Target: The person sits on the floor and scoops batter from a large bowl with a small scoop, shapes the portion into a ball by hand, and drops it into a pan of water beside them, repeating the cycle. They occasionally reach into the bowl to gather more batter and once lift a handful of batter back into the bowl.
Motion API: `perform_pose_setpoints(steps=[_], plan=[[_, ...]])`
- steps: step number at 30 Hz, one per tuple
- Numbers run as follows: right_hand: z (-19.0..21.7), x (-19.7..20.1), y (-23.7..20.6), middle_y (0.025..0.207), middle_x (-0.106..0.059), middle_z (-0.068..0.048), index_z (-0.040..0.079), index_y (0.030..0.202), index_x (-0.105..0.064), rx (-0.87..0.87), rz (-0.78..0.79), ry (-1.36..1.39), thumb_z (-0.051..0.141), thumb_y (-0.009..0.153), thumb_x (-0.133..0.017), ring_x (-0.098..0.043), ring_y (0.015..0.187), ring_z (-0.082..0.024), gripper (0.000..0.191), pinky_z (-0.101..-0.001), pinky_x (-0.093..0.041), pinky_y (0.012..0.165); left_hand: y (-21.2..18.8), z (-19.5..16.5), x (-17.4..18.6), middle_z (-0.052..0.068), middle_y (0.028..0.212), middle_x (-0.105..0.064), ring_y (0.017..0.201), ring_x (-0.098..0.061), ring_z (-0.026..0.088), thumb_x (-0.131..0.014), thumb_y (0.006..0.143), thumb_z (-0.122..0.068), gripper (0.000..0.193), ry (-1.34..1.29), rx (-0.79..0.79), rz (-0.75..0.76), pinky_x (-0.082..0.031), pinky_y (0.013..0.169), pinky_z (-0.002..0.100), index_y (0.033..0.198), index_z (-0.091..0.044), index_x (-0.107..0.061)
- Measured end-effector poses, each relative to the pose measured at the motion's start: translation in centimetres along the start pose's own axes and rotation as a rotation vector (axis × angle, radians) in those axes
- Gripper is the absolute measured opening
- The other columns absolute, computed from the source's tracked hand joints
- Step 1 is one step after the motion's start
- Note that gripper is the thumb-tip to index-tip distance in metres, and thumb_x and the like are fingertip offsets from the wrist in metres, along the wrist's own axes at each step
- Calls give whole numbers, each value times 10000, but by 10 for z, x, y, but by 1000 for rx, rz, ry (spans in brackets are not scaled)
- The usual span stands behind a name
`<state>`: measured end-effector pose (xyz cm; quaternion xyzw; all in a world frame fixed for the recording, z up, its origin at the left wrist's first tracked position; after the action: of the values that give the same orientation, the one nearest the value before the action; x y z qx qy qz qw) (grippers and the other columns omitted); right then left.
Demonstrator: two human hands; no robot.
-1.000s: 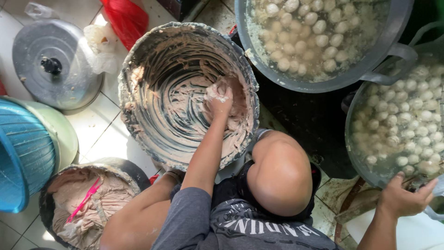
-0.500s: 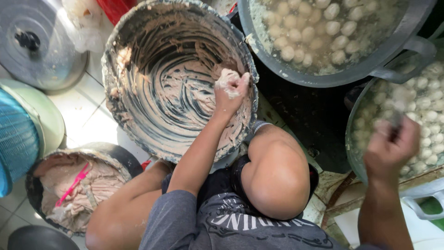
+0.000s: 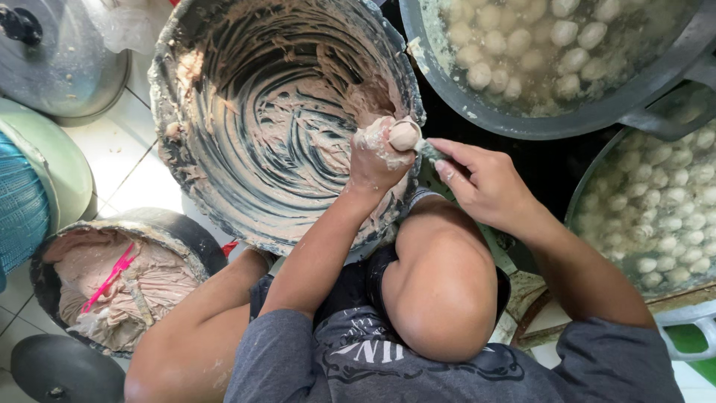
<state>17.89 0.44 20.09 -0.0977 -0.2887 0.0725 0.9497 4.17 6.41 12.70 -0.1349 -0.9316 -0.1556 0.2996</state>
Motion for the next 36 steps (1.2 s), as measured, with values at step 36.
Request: perform_pose_setpoints(steps=[36], plan=[[-48, -17, 27, 944, -732, -66, 31, 1274, -669, -212, 151, 259, 85, 1001, -613, -658, 803, -92, 284, -260, -552, 721, 5, 29, -23, 144, 832, -666, 772, -677, 410, -751, 791, -156, 215, -70, 100, 59, -546, 685, 473, 970, -76, -663]])
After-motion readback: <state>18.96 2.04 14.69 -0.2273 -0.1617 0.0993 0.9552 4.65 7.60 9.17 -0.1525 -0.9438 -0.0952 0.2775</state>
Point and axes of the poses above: each hand's wrist, its own y-axis towards the middle knuckle, its own x-axis out of the back of the hand, z = x × y, the point moved 9 cm from there along y, towards the middle knuckle
